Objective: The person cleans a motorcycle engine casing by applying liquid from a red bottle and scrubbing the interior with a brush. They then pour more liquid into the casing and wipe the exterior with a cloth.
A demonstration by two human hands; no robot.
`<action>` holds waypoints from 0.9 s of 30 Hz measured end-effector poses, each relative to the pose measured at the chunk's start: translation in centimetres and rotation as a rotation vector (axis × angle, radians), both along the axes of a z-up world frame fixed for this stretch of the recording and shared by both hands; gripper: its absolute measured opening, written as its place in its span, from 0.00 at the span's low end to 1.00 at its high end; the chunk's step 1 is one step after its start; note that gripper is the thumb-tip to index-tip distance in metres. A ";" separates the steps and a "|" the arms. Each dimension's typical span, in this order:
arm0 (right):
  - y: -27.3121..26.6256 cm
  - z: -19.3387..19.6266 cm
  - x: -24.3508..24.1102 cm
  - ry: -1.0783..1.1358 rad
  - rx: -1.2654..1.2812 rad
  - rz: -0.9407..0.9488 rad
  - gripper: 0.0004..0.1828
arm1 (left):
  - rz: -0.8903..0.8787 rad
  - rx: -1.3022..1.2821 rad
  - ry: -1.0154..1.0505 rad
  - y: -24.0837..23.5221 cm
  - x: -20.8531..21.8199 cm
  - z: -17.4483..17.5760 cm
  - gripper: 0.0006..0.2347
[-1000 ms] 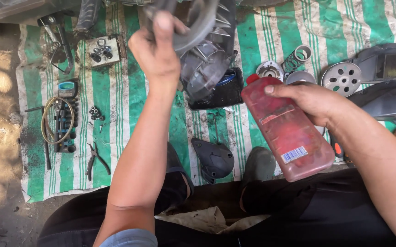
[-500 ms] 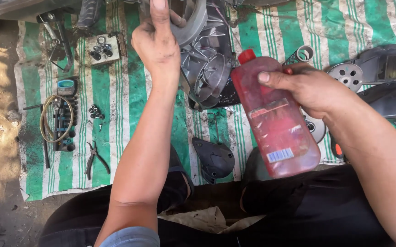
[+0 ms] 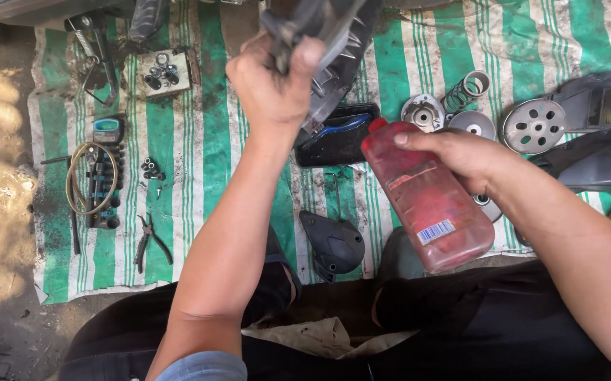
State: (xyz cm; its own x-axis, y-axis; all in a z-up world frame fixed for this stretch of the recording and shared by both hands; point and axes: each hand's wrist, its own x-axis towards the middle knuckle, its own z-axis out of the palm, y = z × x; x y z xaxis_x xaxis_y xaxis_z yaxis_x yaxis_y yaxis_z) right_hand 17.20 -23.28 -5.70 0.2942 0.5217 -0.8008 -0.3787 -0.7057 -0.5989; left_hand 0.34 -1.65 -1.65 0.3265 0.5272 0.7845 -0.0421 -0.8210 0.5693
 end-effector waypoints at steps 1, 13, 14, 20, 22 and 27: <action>-0.2 -0.3 -0.1 0.001 -0.002 0.003 0.31 | 0.003 -0.002 0.001 -0.4 -0.2 -0.2 0.31; -1.2 -3.6 0.6 0.028 -0.004 0.118 0.29 | -0.177 0.174 0.017 -2.9 -1.7 1.4 0.35; -1.2 -3.3 0.5 0.013 -0.009 0.106 0.29 | -0.188 0.170 0.009 -3.2 -1.6 1.5 0.33; -0.7 -4.0 -0.2 -0.061 0.056 0.028 0.26 | -0.093 0.060 0.008 -4.6 -0.5 2.7 0.29; -0.3 -3.4 -0.4 -0.060 0.083 -0.011 0.24 | -0.074 0.008 0.004 -4.9 -0.3 3.0 0.28; 0.2 -2.6 -0.7 -0.063 0.059 -0.071 0.24 | -0.022 0.049 0.010 -5.3 0.5 2.1 0.27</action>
